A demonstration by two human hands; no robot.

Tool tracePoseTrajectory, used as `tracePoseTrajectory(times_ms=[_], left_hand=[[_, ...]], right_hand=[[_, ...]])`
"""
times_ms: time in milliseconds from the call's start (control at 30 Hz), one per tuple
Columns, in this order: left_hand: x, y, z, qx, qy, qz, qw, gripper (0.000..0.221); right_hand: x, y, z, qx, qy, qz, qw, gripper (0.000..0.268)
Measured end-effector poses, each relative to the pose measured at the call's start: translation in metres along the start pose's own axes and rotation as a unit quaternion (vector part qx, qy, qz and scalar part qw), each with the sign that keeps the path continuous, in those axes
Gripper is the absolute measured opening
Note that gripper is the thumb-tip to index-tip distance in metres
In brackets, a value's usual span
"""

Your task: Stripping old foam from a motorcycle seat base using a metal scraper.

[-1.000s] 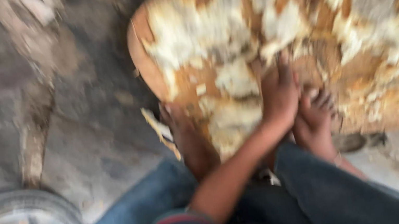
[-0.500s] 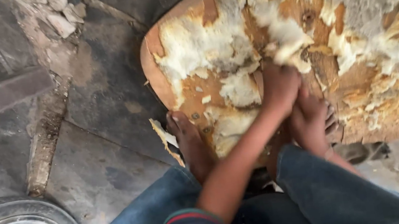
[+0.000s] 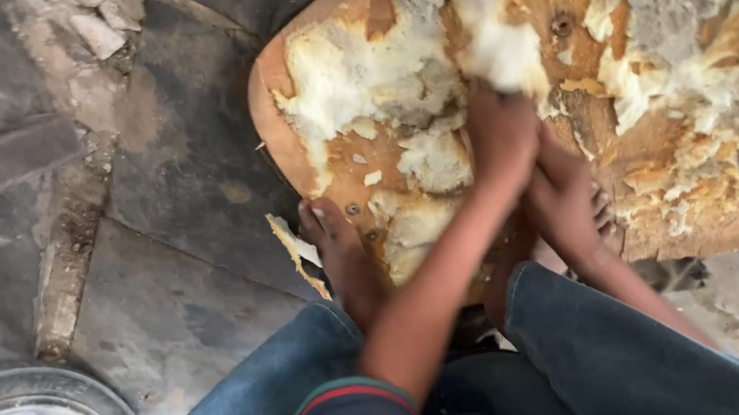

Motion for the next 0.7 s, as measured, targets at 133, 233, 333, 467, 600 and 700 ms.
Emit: tracePoseTrajectory(times_ms=[133,233,333,467,600,700], left_hand=[[-0.031,-0.003,0.016,-0.032,0.103,-0.050,0.993,0.018],[-0.027,-0.015,0.006,0.052,0.191,0.224,0.954,0.038],[-0.012,-0.007,0.008,0.006,-0.006,0.138,0.990,0.044],[0.021,-0.002,0.044,0.023,0.134,0.102,0.985,0.044],[-0.016,-0.002,0.028,0.048,0.103,0.200,0.973,0.049],[-0.023,-0.006,0.019,0.044,0.157,0.217,0.962,0.045]], right_hand=[[-0.046,-0.002,-0.015,0.026,-0.084,0.061,0.994,0.013],[-0.029,0.000,-0.016,0.015,-0.094,0.036,0.995,0.018],[-0.035,-0.004,-0.002,0.040,-0.171,0.044,0.984,0.017],[-0.070,-0.003,0.033,-0.008,-0.054,0.024,0.998,0.018],[-0.077,-0.018,-0.007,0.055,-0.278,-0.018,0.959,0.016],[-0.041,-0.010,-0.003,0.034,-0.134,-0.010,0.990,0.020]])
Point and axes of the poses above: each hand's wrist, its own z-axis towards the middle knuckle, its own y-axis out of the palm, x = y × z, the point moved 6 cm from there along z, towards the middle knuckle, and after that the axes turned 10 degrees about y, right-handed, at the moved point
